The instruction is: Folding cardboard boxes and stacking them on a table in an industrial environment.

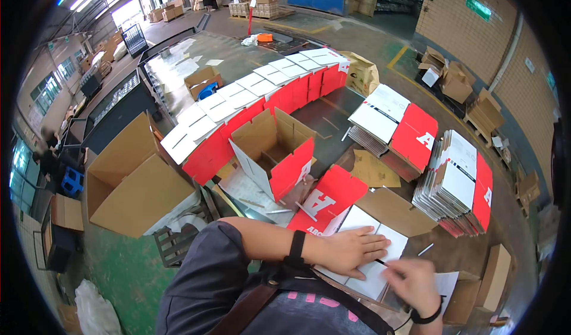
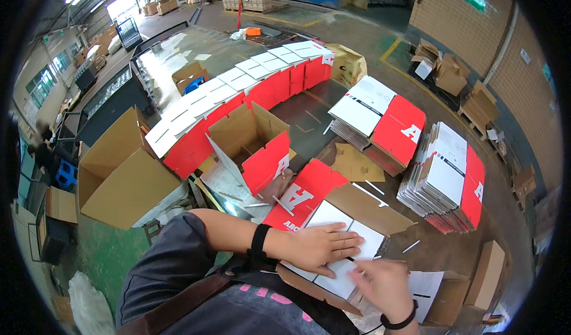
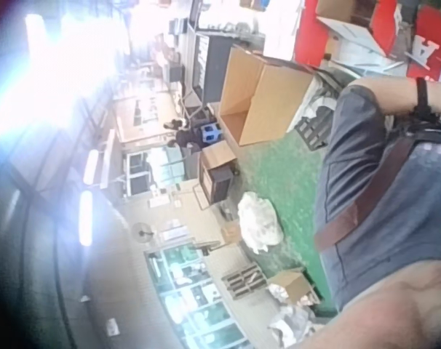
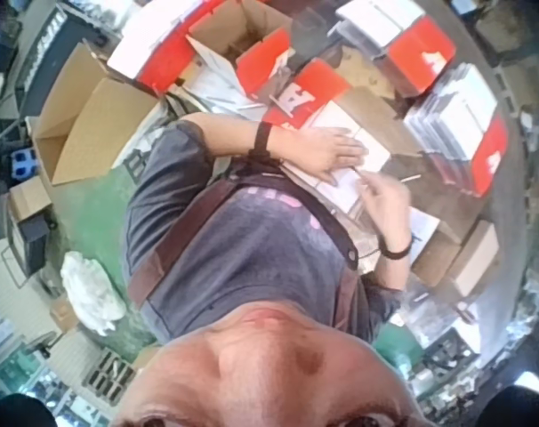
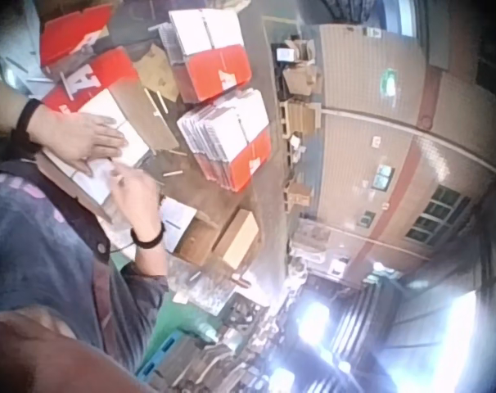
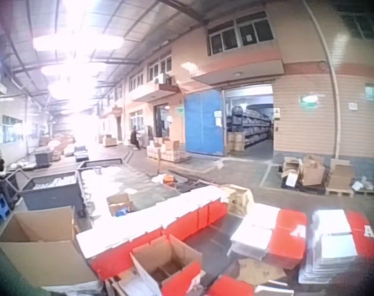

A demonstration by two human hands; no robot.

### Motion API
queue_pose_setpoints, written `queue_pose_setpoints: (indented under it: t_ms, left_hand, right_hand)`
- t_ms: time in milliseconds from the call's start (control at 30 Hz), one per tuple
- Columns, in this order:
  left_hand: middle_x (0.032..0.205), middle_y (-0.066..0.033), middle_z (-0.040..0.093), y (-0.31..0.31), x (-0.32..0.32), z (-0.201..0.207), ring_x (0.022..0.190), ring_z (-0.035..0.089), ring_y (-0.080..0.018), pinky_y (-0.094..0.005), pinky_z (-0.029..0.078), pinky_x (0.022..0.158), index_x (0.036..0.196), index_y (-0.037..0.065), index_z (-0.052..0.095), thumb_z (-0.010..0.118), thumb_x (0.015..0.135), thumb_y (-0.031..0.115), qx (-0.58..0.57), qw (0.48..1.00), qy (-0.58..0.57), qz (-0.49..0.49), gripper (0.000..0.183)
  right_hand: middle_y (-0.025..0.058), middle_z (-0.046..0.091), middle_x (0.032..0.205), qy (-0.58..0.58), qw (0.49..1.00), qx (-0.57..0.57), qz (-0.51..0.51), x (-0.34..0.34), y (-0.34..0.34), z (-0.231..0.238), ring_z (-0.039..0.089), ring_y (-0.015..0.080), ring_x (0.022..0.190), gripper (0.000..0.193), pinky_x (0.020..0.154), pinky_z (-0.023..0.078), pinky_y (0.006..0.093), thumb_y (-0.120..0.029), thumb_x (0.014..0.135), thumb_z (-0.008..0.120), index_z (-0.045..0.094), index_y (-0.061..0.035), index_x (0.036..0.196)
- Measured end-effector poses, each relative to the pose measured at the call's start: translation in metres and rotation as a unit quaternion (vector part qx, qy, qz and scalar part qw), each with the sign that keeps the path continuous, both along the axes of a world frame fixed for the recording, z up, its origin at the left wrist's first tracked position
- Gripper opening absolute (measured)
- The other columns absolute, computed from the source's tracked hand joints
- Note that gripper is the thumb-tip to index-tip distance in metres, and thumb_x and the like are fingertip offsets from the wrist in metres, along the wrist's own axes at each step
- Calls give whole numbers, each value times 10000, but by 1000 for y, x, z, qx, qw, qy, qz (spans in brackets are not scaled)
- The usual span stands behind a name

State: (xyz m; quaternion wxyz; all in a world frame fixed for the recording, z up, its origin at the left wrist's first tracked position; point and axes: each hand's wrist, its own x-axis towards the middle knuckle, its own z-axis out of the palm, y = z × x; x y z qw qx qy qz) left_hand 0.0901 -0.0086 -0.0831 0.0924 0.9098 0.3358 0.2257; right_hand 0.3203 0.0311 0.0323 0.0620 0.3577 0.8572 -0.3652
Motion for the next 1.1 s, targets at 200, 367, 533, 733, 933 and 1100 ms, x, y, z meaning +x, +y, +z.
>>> queue_pose_setpoints:
  t_ms: [200,367,533,733,933,1100]
  left_hand:
    - [1584,-199,248,2,-1,5,1467,271,-299,-487,216,1180,1481,-1,323,456,974,490,3,996,92,-21,717]
    - [1549,-161,341,-8,-4,-5,1439,324,-299,-470,283,1163,1416,61,461,504,974,308,-32,978,29,-203,508]
    - [1474,-158,460,-8,1,0,1377,427,-302,-431,337,1149,1284,29,595,512,947,211,-65,963,-50,-258,391]
    - [1414,-144,528,0,-9,18,1276,535,-311,-395,464,1042,1203,29,639,539,898,167,-115,954,-44,-274,349]
    - [1272,-104,627,-8,-13,21,1193,596,-283,-390,490,996,1122,40,660,569,871,177,-151,957,-57,-239,300]
    - [1201,-77,659,-6,-15,24,1056,649,-238,-358,527,912,1129,50,672,586,906,165,-136,960,-35,-242,265]
  right_hand:
    - [150,642,1073,24,918,393,-45,-95,68,36,600,335,1059,481,891,475,425,-202,717,752,614,-30,1144]
    - [186,651,1103,29,767,640,37,-89,33,-35,625,333,1070,533,934,487,372,-206,829,669,538,-13,1308]
    - [153,570,1331,80,989,61,107,-48,38,1,497,372,1277,611,1060,388,478,-254,853,677,487,-79,1407]
    - [166,351,1540,14,915,385,118,-62,12,-48,341,365,1412,641,1133,269,528,-274,879,658,431,-123,1460]
    - [192,340,1538,134,953,221,159,-51,19,-60,296,395,1433,575,1165,231,511,-194,919,587,420,-70,1456]
    - [192,316,1555,73,927,337,149,-55,4,-76,263,397,1449,543,1165,178,574,-230,959,535,419,-44,1455]
